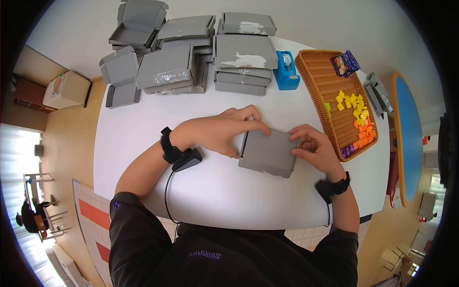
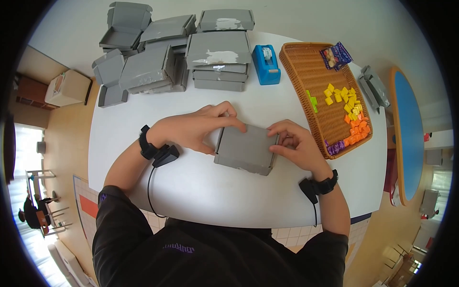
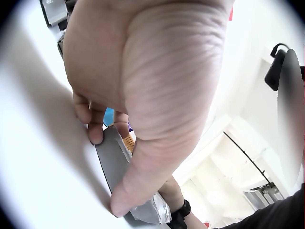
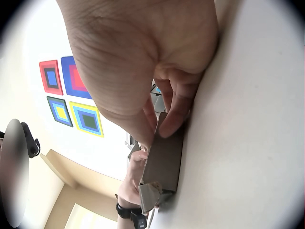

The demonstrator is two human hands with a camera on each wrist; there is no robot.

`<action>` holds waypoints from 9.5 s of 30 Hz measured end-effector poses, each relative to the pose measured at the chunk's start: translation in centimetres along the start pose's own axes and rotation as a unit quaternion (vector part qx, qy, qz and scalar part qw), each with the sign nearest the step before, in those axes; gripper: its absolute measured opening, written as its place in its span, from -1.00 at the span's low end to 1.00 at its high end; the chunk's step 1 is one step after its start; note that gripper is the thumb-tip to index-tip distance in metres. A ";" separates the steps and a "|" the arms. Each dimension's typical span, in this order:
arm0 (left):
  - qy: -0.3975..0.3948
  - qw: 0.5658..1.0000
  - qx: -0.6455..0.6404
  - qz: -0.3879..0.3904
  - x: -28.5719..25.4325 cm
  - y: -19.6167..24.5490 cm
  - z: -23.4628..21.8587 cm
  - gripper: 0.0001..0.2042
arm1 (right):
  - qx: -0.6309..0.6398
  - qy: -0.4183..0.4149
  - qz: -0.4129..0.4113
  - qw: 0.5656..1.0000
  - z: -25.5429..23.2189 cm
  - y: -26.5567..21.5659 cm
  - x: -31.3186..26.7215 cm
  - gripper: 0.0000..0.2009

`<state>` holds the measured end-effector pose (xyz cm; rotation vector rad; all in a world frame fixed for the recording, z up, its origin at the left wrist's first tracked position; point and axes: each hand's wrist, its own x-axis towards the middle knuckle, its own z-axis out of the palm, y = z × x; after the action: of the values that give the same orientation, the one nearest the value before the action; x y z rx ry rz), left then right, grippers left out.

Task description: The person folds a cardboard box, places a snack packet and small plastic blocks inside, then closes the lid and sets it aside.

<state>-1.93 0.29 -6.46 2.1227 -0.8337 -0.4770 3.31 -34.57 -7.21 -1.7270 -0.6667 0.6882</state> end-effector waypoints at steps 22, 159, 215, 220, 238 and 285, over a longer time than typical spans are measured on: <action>-0.002 1.000 -0.012 0.001 -0.1 -0.1 -0.2 -0.06 | 0.034 0.000 0.015 0.999 -0.2 0.2 0.0 -0.71; 0.118 0.969 -0.204 -0.072 0.6 -2.9 -0.1 -0.73 | 0.004 0.004 0.025 1.000 -0.3 0.3 -0.2 0.24; 0.156 0.866 -0.383 -0.281 1.3 -0.3 -0.9 -0.57 | -0.163 -0.093 -0.016 0.982 0.0 -1.7 -0.5 -0.42; 0.157 0.874 -0.372 -0.270 1.4 0.1 -0.7 -0.58 | -0.164 -0.094 -0.017 0.982 -0.1 -1.8 -0.5 -0.42; 0.119 0.888 -0.392 -0.210 1.3 -1.6 -0.2 -0.63 | -0.187 -0.099 -0.059 0.976 -0.3 -1.7 -0.8 -0.44; -0.009 0.934 -0.344 -0.098 0.4 -3.2 -1.6 -0.65 | -0.260 0.118 -0.064 0.956 0.5 -8.3 0.1 -0.78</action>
<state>0.53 2.38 -8.01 1.5461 -0.3742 -0.7659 2.28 -32.24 0.71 -2.1814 -0.8305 0.2127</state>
